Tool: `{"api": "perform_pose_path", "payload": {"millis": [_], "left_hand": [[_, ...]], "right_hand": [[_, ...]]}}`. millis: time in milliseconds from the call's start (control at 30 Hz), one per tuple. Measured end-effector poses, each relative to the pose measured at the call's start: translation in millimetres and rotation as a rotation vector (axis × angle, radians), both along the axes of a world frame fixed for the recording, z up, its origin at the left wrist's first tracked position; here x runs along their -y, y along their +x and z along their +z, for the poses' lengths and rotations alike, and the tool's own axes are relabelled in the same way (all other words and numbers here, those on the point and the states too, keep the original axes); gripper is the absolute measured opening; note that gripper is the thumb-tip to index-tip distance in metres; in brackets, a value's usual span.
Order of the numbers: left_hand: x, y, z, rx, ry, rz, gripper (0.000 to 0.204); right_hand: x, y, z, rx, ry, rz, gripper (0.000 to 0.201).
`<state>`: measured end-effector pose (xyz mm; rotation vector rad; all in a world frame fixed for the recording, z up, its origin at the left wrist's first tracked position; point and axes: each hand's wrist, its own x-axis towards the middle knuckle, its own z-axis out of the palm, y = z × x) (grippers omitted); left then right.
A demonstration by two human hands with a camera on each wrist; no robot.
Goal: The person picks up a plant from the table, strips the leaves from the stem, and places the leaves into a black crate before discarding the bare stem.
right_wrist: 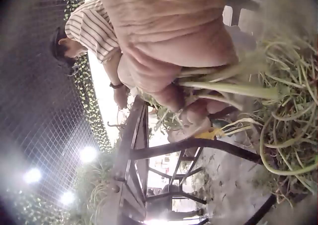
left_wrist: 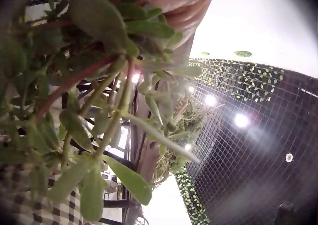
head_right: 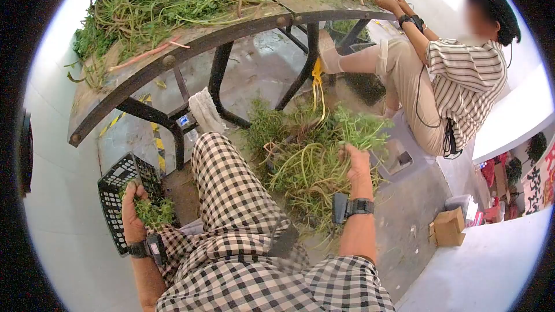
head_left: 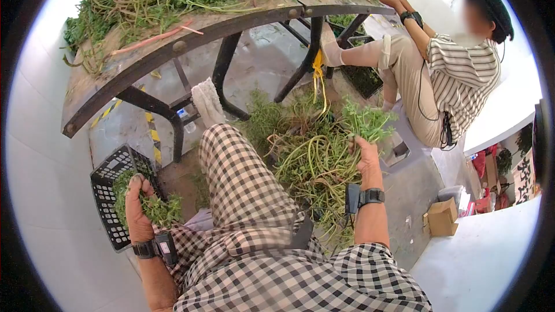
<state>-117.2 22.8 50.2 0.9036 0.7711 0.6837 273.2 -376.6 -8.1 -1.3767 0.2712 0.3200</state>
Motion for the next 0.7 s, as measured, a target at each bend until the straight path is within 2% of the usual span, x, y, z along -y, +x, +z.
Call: {"api": "perform_pose_path", "payload": {"millis": [133, 200, 267, 400, 567, 600, 700], "left_hand": [[-2, 4, 1, -0.043, -0.009, -0.027, 0.016], [0, 5, 8, -0.023, 0.000, -0.080, 0.016], [6, 8, 17, -0.017, -0.002, -0.044, 0.016], [14, 12, 43, -0.016, 0.015, -0.022, 0.016], [21, 24, 67, 0.007, 0.061, -0.044, 0.016], [17, 25, 69, 0.048, 0.083, -0.150, 0.015], [22, 35, 76, -0.025, 0.056, -0.023, 0.014]], "right_hand": [[9, -2, -7, 0.035, -0.089, -0.025, 0.024], [15, 1, -8, -0.024, 0.033, -0.077, 0.024], [21, 3, -16, -0.063, 0.184, -0.071, 0.021], [14, 5, -29, -0.152, 0.135, -0.046, 0.016], [6, 6, -40, -0.141, 0.296, -0.040, 0.017], [3, 5, -39, -0.149, 0.332, -0.049, 0.017], [-5, 0, -36, -0.187, 0.433, -0.053, 0.016]]}}
